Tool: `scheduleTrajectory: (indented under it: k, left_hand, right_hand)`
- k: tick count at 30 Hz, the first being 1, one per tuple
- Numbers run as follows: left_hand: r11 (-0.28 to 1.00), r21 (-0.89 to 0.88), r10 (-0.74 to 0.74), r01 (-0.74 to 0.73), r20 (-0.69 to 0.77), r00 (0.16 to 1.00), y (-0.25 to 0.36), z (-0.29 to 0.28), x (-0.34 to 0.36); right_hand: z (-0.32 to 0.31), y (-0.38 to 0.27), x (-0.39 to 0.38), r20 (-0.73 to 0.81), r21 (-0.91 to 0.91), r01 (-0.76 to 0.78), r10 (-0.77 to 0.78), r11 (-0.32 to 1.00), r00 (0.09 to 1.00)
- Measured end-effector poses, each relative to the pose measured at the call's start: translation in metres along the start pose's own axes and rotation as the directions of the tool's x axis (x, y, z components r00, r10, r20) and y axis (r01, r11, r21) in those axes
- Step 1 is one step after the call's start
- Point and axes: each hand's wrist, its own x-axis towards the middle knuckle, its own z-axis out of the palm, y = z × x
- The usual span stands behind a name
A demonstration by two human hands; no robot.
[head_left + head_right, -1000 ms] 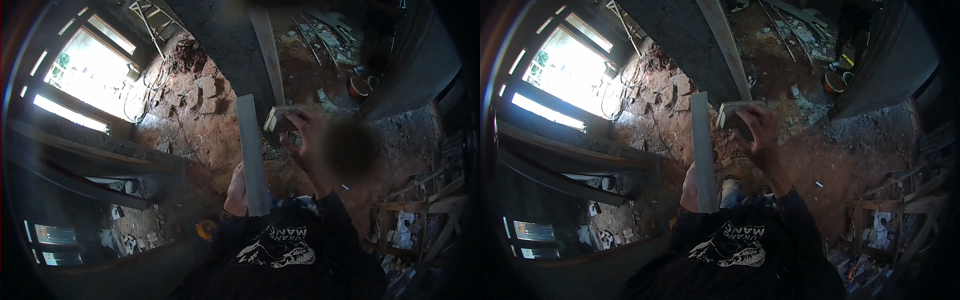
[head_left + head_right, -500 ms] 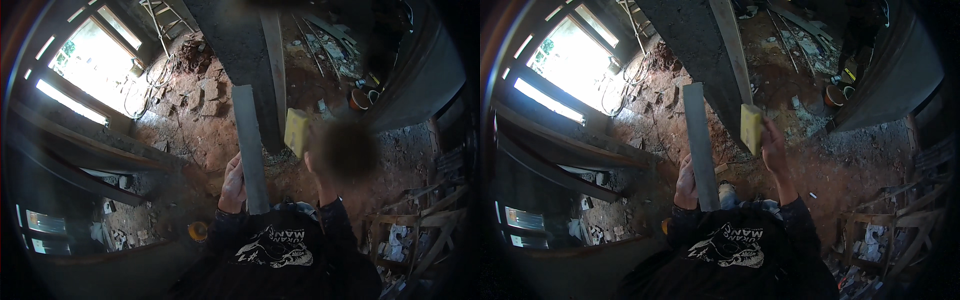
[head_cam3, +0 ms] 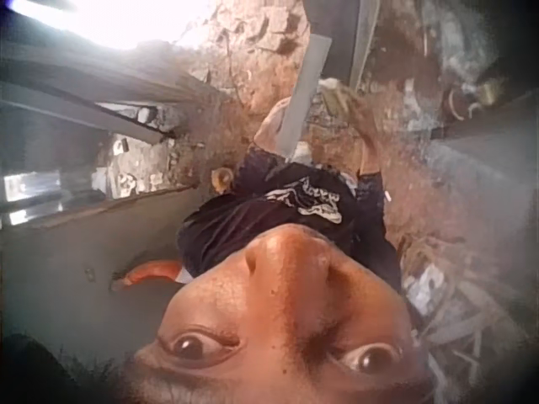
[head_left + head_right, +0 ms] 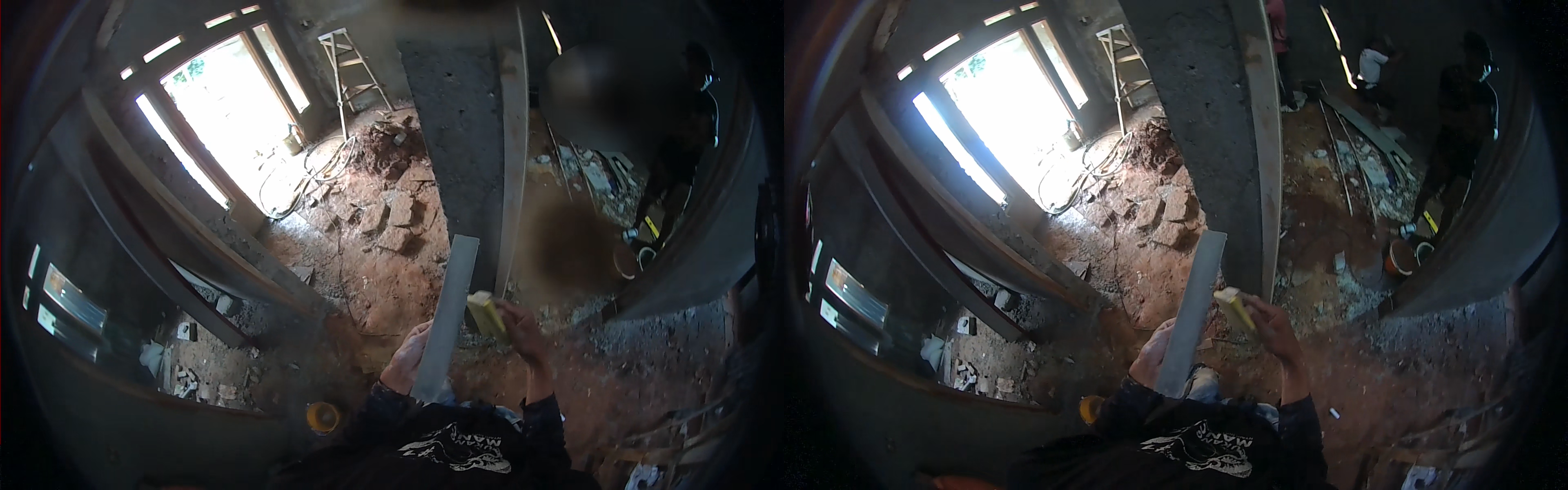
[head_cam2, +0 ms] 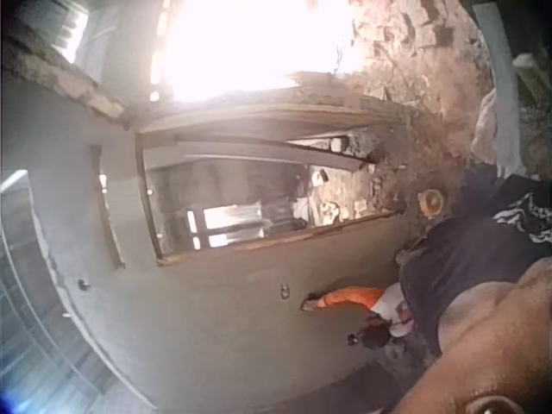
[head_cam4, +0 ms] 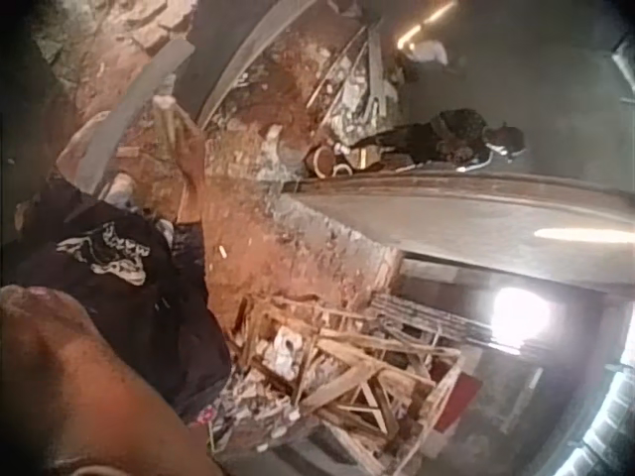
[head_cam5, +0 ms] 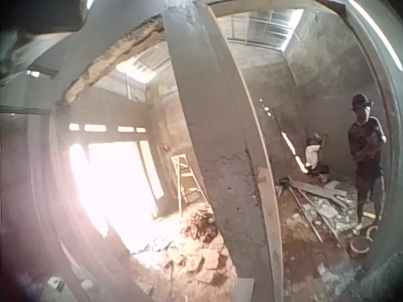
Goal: The person smooths and shapes the plastered corner of a concrete wall using a metal trowel and a sponge block, alternating between scraping along the corner with the trowel and rubbing the surface with the sponge block.
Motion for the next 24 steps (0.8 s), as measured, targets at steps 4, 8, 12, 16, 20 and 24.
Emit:
scheduleTrajectory:
  k: [4, 8, 12, 16, 20, 24]
  left_hand:
    - [0.980, 0.053, 0.192, -0.193, 0.032, 0.981, 0.013, 0.003, 0.019]
    - [0.878, 0.346, 0.377, -0.332, -0.070, 0.924, 0.046, 0.028, 0.030]
    - [0.829, 0.282, 0.497, -0.483, 0.026, 0.867, 0.059, 0.031, 0.052]
    - [0.765, 0.368, 0.539, -0.528, 0.083, 0.838, 0.074, 0.029, 0.068]
    - [0.730, 0.412, 0.533, -0.545, 0.156, 0.832, 0.094, 0.024, 0.078]
    - [0.405, 0.730, 0.495, -0.551, 0.331, 0.803, 0.138, 0.013, 0.087]
  right_hand:
    - [0.010, 0.020, 0.004, -0.227, 0.535, -0.072, 0.225, 0.842, 0.947]
    - [0.024, -0.053, 0.028, -0.416, 0.228, 0.188, -0.079, 0.955, 0.906]
    - [0.030, -0.083, 0.055, -0.515, -0.122, 0.354, -0.364, 0.927, 0.776]
    - [0.039, -0.103, 0.072, -0.284, -0.754, 0.403, -0.810, 0.519, 0.513]
    - [0.048, -0.119, 0.095, -0.129, -0.840, 0.479, -0.952, 0.253, 0.277]
    - [0.050, -0.128, 0.128, -0.189, -0.912, 0.329, -0.963, 0.245, 0.194]
